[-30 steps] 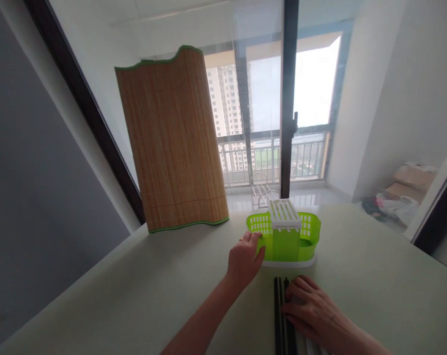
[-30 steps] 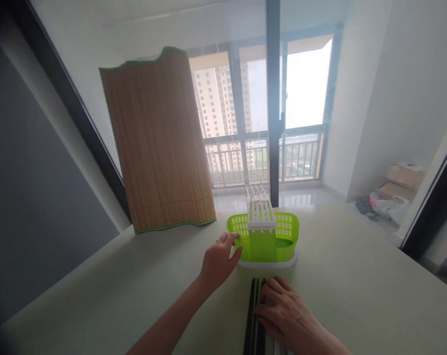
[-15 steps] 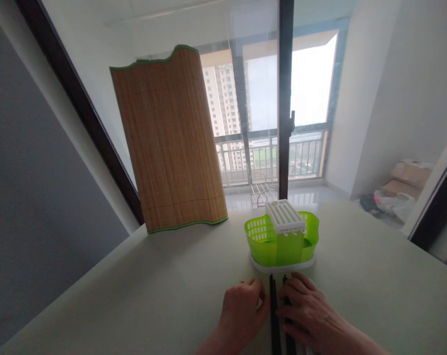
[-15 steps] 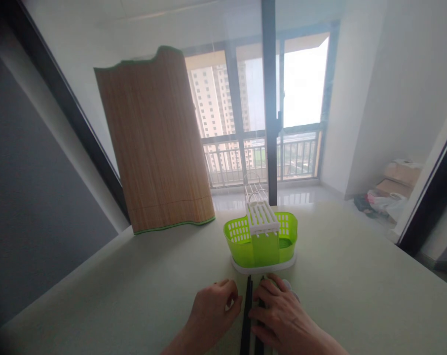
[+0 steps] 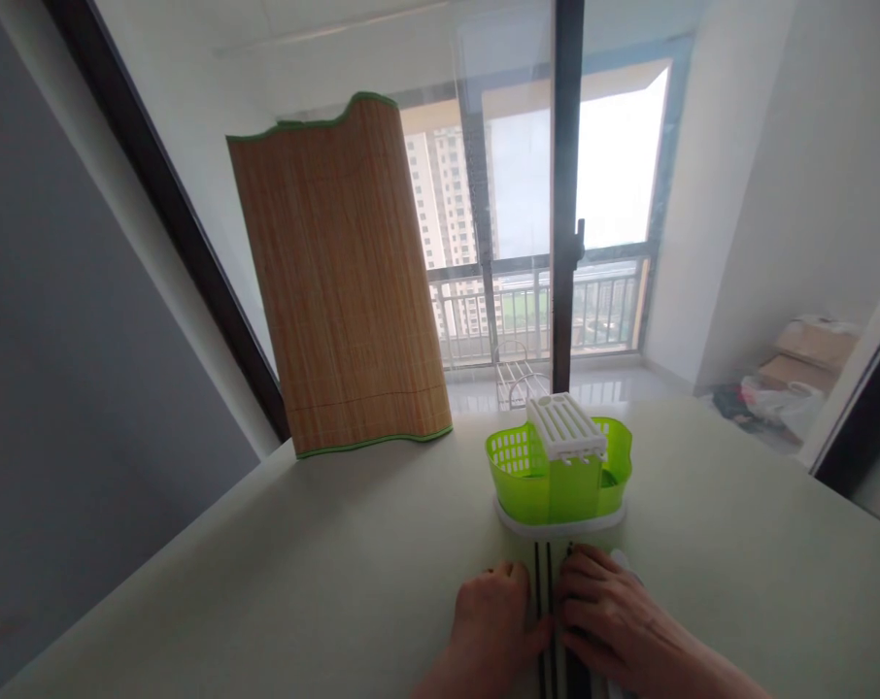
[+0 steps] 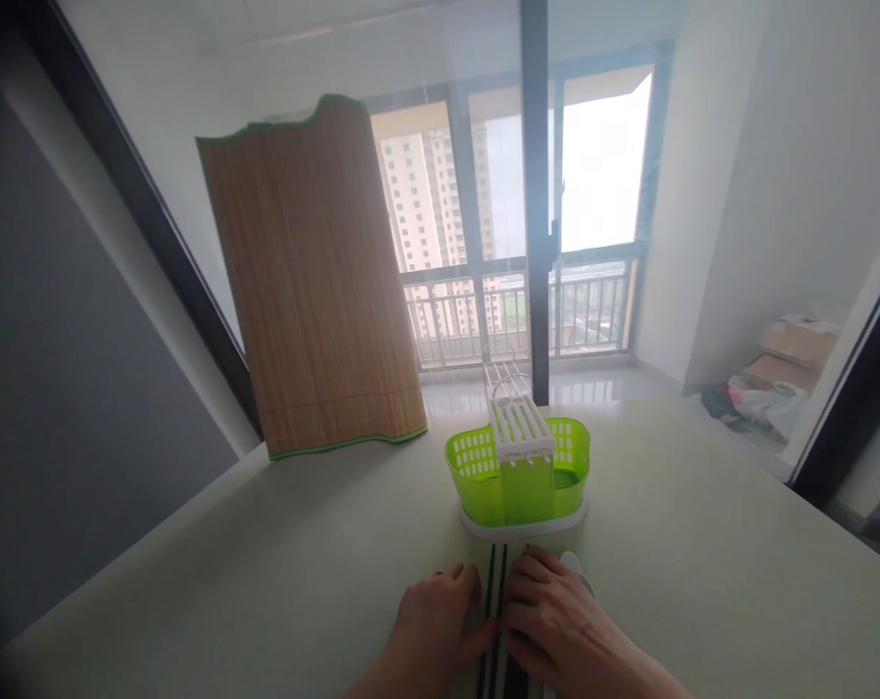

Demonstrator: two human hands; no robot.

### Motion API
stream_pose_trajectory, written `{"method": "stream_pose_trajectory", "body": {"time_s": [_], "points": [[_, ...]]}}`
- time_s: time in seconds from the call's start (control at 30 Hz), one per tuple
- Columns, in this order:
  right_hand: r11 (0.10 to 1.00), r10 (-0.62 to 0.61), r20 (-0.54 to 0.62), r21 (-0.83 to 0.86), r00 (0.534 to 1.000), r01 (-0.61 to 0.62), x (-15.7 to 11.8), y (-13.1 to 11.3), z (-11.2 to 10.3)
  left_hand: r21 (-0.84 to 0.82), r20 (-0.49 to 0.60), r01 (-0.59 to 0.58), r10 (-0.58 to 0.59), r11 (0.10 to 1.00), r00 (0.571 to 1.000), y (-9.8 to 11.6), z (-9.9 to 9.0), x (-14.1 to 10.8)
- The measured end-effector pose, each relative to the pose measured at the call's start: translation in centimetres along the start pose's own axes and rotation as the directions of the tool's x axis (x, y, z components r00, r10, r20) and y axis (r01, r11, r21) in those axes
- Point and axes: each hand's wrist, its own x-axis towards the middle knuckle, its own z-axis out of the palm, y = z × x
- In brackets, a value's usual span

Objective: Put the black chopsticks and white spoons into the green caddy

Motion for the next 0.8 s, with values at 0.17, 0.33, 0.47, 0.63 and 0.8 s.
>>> {"method": "stream_pose_trajectory", "body": {"time_s": [0.17, 0.33, 0.47, 0.63, 0.8], "points": [[0.999, -0.022, -0.024, 0.032, 0.999, 0.022, 0.2, 0.0, 0.3, -0.003, -0.011, 0.014, -0.014, 1.000, 1.000, 0.1, -0.1, -0.1], [0.999, -0.025, -0.040, 0.031, 0.999, 0.026, 0.3, -0.1, 0.3, 0.043, -0.006, 0.020, -0.019, 0.999, 1.000, 0.4, -0.2, -0.1], [1.000, -0.015, -0.014, 0.014, 1.000, 0.016, 0.2, 0.1, 0.4, 0.129, 0.016, 0.087, -0.090, 0.988, 0.996, -0.3, -0.8, 0.6], [1.000, 0.002, 0.008, -0.031, 1.000, -0.001, 0.1, 0.4, 0.4, 0.263, 0.052, 0.067, -0.084, 0.963, 0.995, -2.2, -1.8, 1.1], [0.998, 0.004, 0.016, -0.056, 1.000, -0.003, 0.2, 0.1, 0.2, 0.311, 0.137, -0.005, -0.040, 0.951, 0.990, -3.3, -3.0, 0.7]]}}
